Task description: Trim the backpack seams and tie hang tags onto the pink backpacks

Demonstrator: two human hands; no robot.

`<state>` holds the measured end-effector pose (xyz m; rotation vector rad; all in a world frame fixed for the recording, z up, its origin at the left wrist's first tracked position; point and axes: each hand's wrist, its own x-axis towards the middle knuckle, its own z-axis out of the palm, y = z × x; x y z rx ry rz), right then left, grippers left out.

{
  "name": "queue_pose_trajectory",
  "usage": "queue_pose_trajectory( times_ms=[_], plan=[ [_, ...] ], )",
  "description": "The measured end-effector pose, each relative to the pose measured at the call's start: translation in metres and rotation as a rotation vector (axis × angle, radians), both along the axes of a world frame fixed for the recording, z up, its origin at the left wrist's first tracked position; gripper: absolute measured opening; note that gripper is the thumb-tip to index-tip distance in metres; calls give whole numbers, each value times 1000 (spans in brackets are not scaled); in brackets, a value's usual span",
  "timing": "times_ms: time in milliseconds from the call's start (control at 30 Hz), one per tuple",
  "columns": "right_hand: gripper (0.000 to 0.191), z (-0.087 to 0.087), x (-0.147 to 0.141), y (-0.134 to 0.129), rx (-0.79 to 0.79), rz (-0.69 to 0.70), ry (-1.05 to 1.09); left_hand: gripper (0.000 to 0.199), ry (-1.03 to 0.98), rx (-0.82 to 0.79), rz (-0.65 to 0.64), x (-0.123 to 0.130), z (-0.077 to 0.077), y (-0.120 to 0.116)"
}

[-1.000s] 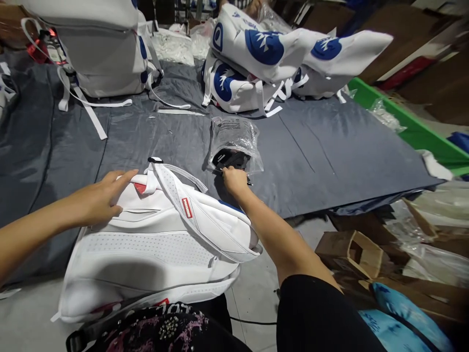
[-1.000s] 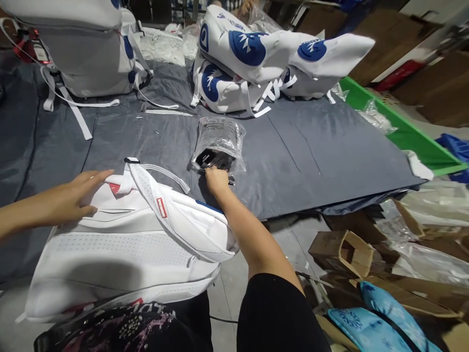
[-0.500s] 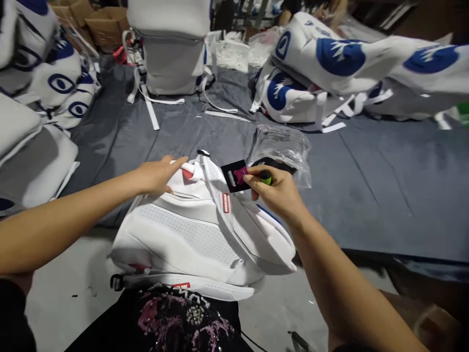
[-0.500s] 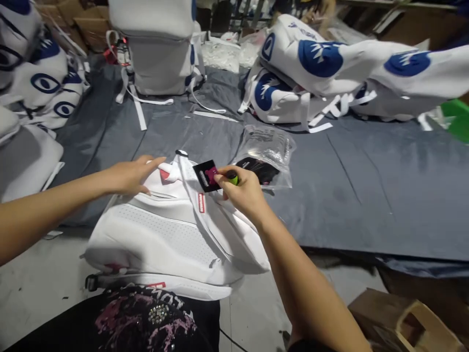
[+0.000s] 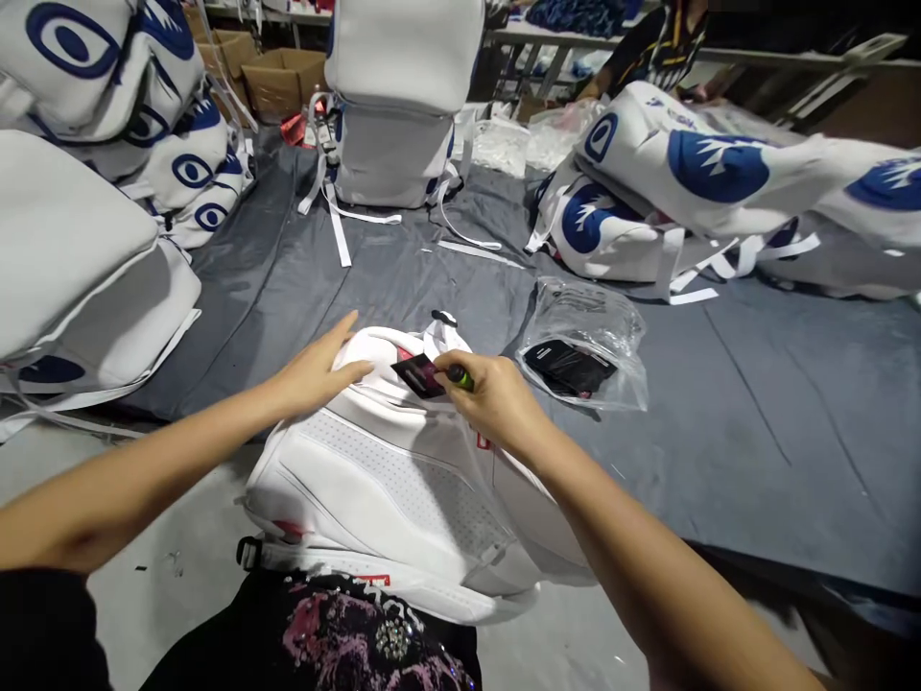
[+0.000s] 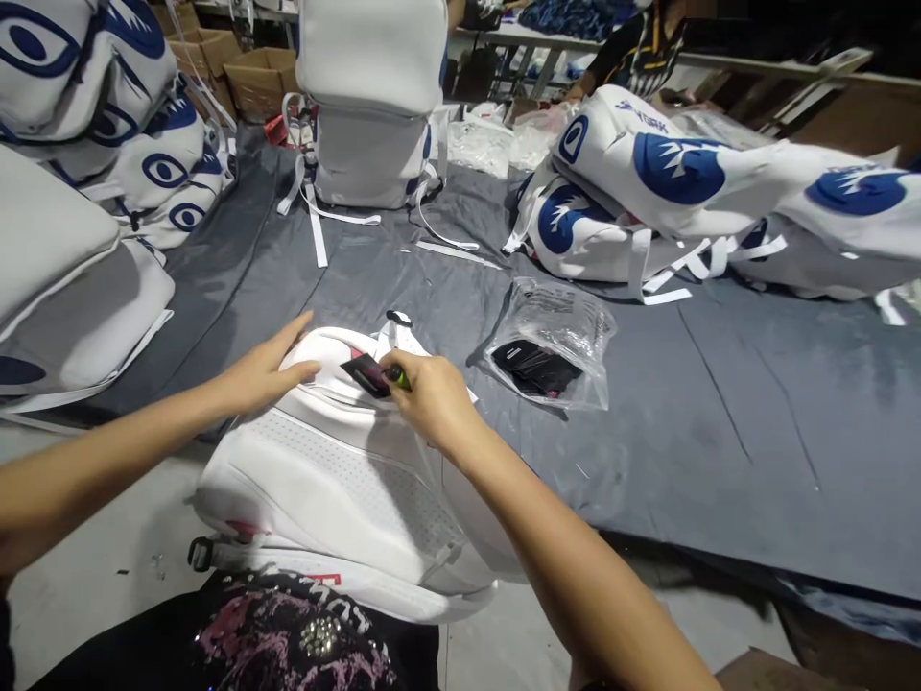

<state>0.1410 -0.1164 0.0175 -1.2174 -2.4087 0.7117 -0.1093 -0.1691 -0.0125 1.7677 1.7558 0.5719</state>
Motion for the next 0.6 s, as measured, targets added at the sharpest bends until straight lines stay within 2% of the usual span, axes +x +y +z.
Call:
queue_pose_trajectory(
  times_ms=[133, 200, 300, 400, 500, 600],
  plan=[
    [17, 14, -11, 1, -192, 166, -163, 78, -188, 52, 22, -6, -13, -44],
    [18, 20, -23, 1, -199, 224, -304, 77, -206, 62, 28, -5, -15, -56],
    [22, 19, -42, -1, -124, 291, -502, 77, -194, 37, 58, -4, -17, -61],
    [30, 9, -57, -5, -65, 315, -629, 78, -182, 31, 54, -6, -21, -60],
    [33, 2, -65, -10, 5, 373, -714, 78, -183, 62, 33, -7, -24, -59],
    [32, 3, -64, -13, 63, 430, -784, 79, -197, 78, 25, -6, -27, -59]
  ],
)
